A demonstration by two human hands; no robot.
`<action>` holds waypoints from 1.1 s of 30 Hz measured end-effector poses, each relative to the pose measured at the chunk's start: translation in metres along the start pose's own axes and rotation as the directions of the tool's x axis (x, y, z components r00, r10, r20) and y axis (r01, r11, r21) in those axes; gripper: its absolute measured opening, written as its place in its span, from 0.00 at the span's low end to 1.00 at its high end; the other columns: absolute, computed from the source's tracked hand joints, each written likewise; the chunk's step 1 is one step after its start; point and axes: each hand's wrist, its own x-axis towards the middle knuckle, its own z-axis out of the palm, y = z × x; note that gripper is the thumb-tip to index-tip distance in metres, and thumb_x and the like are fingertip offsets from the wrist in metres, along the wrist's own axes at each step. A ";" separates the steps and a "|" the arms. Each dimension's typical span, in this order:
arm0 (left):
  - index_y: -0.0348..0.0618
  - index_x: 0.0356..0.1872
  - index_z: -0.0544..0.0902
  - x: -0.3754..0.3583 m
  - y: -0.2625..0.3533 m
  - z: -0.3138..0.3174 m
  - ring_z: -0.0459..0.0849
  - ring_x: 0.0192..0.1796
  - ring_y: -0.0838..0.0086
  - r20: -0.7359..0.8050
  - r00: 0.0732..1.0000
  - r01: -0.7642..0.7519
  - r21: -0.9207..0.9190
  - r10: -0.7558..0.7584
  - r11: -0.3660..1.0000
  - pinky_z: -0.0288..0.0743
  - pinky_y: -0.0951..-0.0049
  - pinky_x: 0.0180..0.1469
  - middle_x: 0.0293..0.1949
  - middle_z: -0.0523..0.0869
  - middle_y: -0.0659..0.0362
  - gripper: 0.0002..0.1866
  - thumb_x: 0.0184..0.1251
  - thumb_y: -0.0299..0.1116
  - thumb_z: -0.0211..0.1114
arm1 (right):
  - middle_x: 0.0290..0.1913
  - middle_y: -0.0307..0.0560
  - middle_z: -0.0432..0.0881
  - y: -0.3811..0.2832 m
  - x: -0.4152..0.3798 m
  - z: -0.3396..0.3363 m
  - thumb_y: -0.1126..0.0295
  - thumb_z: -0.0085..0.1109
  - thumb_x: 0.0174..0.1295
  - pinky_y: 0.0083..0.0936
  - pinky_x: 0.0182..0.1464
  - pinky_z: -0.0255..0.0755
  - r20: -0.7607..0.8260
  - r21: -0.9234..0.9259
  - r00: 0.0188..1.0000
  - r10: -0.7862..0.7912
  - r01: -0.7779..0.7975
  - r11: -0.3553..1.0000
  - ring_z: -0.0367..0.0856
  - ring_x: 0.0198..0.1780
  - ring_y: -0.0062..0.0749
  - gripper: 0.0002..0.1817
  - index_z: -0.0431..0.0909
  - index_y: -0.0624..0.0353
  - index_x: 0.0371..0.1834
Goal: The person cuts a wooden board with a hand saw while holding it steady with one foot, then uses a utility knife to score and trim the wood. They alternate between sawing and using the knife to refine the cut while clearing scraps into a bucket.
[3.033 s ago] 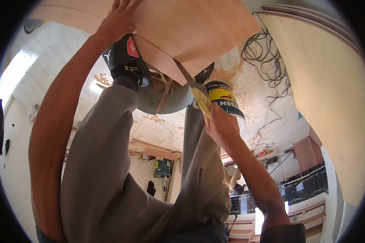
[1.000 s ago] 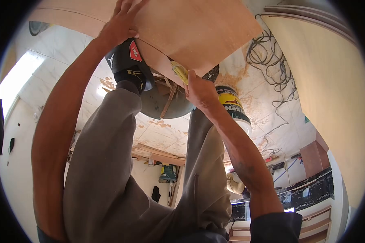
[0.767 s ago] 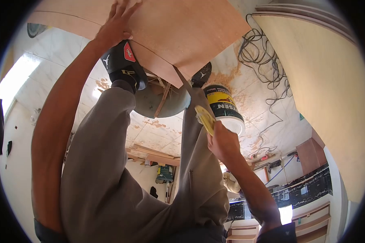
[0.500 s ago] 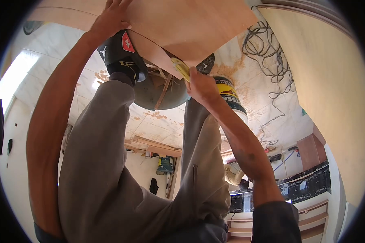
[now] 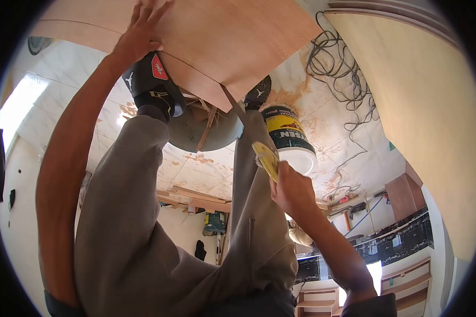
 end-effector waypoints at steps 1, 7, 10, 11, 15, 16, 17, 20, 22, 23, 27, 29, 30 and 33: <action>0.58 0.82 0.51 0.000 -0.002 0.002 0.37 0.81 0.30 -0.010 1.000 -0.024 0.020 0.025 1.000 0.64 0.35 0.74 0.83 0.37 0.43 0.62 0.46 0.29 0.82 | 0.32 0.58 0.84 -0.011 0.050 0.010 0.66 0.62 0.66 0.44 0.33 0.82 -0.049 -0.009 0.998 -0.040 0.039 0.999 0.88 0.32 0.51 0.15 0.68 0.64 0.44; 0.56 0.82 0.49 0.003 0.003 -0.004 0.38 0.81 0.29 0.077 0.996 0.040 0.061 -0.045 0.997 0.63 0.36 0.75 0.83 0.37 0.41 0.64 0.45 0.30 0.83 | 0.25 0.57 0.83 -0.048 0.206 0.041 0.68 0.64 0.63 0.43 0.29 0.81 -0.347 -0.037 0.885 -0.310 0.317 0.948 0.87 0.27 0.53 0.15 0.70 0.65 0.43; 0.57 0.82 0.49 -0.008 0.008 0.000 0.39 0.81 0.29 0.053 0.999 -0.003 0.036 0.001 0.999 0.64 0.37 0.75 0.83 0.37 0.41 0.64 0.45 0.30 0.83 | 0.26 0.57 0.83 -0.042 0.156 0.034 0.68 0.64 0.64 0.43 0.30 0.81 -0.266 -0.038 0.930 -0.252 0.252 0.967 0.87 0.28 0.52 0.15 0.69 0.65 0.44; 0.57 0.82 0.49 -0.002 0.003 -0.003 0.39 0.81 0.29 0.028 1.000 0.005 0.036 -0.006 0.999 0.64 0.37 0.75 0.83 0.37 0.41 0.64 0.45 0.30 0.83 | 0.26 0.57 0.84 -0.042 0.137 0.020 0.67 0.63 0.64 0.43 0.31 0.81 -0.236 -0.050 0.949 -0.211 0.205 0.977 0.87 0.28 0.52 0.15 0.69 0.65 0.45; 0.57 0.82 0.51 -0.002 0.007 -0.006 0.40 0.81 0.29 0.025 0.999 0.026 0.047 -0.028 0.999 0.67 0.36 0.73 0.83 0.38 0.42 0.62 0.45 0.27 0.82 | 0.35 0.59 0.85 0.014 -0.012 0.001 0.66 0.63 0.65 0.44 0.36 0.81 -0.001 0.008 1.000 0.022 -0.022 1.000 0.88 0.35 0.51 0.15 0.69 0.64 0.45; 0.57 0.82 0.52 -0.005 0.010 -0.005 0.40 0.81 0.30 0.044 0.998 0.033 0.048 -0.035 0.998 0.67 0.36 0.73 0.83 0.39 0.42 0.61 0.45 0.28 0.81 | 0.33 0.59 0.85 0.014 -0.029 -0.006 0.67 0.63 0.65 0.44 0.35 0.81 -0.045 0.000 0.999 0.000 0.000 1.000 0.88 0.33 0.51 0.14 0.70 0.63 0.44; 0.57 0.82 0.52 -0.003 0.010 -0.005 0.40 0.81 0.30 0.053 0.998 0.039 0.055 -0.042 0.998 0.67 0.35 0.72 0.83 0.39 0.42 0.61 0.46 0.28 0.81 | 0.33 0.59 0.85 0.011 -0.019 -0.004 0.67 0.63 0.65 0.44 0.34 0.81 -0.051 -0.012 0.998 -0.020 0.019 1.000 0.88 0.32 0.51 0.14 0.70 0.63 0.44; 0.56 0.82 0.52 0.002 0.008 -0.006 0.41 0.81 0.30 0.036 0.998 0.055 0.056 -0.057 0.997 0.67 0.34 0.72 0.83 0.41 0.43 0.60 0.46 0.29 0.81 | 0.30 0.58 0.85 -0.004 0.088 0.024 0.68 0.62 0.65 0.43 0.30 0.80 -0.111 -0.035 0.989 -0.092 0.089 0.995 0.86 0.28 0.52 0.13 0.69 0.62 0.43; 0.55 0.82 0.52 0.001 0.007 0.002 0.41 0.81 0.30 0.014 0.999 -0.035 0.092 0.034 0.995 0.65 0.33 0.73 0.83 0.41 0.43 0.60 0.47 0.30 0.81 | 0.27 0.57 0.84 -0.010 0.165 0.050 0.68 0.62 0.66 0.43 0.29 0.80 -0.295 -0.088 0.915 -0.275 0.260 0.961 0.86 0.28 0.53 0.13 0.68 0.62 0.41; 0.55 0.82 0.52 0.004 -0.007 0.011 0.40 0.81 0.30 -0.016 0.992 -0.118 0.152 0.121 0.981 0.65 0.33 0.73 0.83 0.41 0.42 0.60 0.47 0.30 0.81 | 0.26 0.57 0.83 -0.018 0.184 0.049 0.68 0.62 0.66 0.43 0.29 0.80 -0.336 -0.073 0.888 -0.313 0.307 0.949 0.86 0.28 0.52 0.13 0.68 0.63 0.41; 0.53 0.82 0.51 0.008 -0.015 0.009 0.38 0.81 0.29 0.170 0.975 -0.216 0.553 0.144 0.805 0.57 0.35 0.77 0.82 0.40 0.41 0.61 0.47 0.31 0.82 | 0.22 0.57 0.81 -0.017 0.162 0.048 0.66 0.61 0.67 0.46 0.27 0.78 -0.354 -0.051 0.881 -0.313 0.316 0.947 0.84 0.23 0.54 0.14 0.66 0.63 0.40; 0.52 0.82 0.51 -0.001 -0.001 0.000 0.37 0.81 0.28 0.147 0.989 -0.060 0.295 0.017 0.953 0.54 0.35 0.79 0.82 0.41 0.40 0.62 0.46 0.32 0.82 | 0.28 0.55 0.84 -0.030 0.137 0.031 0.67 0.62 0.66 0.42 0.29 0.81 -0.283 -0.064 0.932 -0.228 0.219 0.974 0.87 0.28 0.51 0.14 0.66 0.62 0.41; 0.52 0.82 0.51 0.004 0.004 -0.006 0.37 0.80 0.28 0.112 0.992 0.060 0.030 -0.063 0.998 0.53 0.35 0.79 0.82 0.41 0.40 0.62 0.46 0.32 0.82 | 0.29 0.55 0.84 -0.024 0.108 0.025 0.67 0.62 0.66 0.43 0.30 0.81 -0.216 -0.036 0.964 -0.158 0.153 0.988 0.87 0.28 0.51 0.14 0.67 0.62 0.42; 0.52 0.82 0.51 0.005 0.001 0.000 0.38 0.80 0.28 0.055 0.998 0.013 0.081 -0.017 0.997 0.55 0.36 0.78 0.82 0.41 0.40 0.63 0.44 0.31 0.83 | 0.29 0.58 0.84 0.028 -0.012 0.013 0.67 0.62 0.66 0.47 0.34 0.81 -0.124 0.015 0.990 -0.065 0.068 0.998 0.87 0.29 0.54 0.15 0.68 0.63 0.46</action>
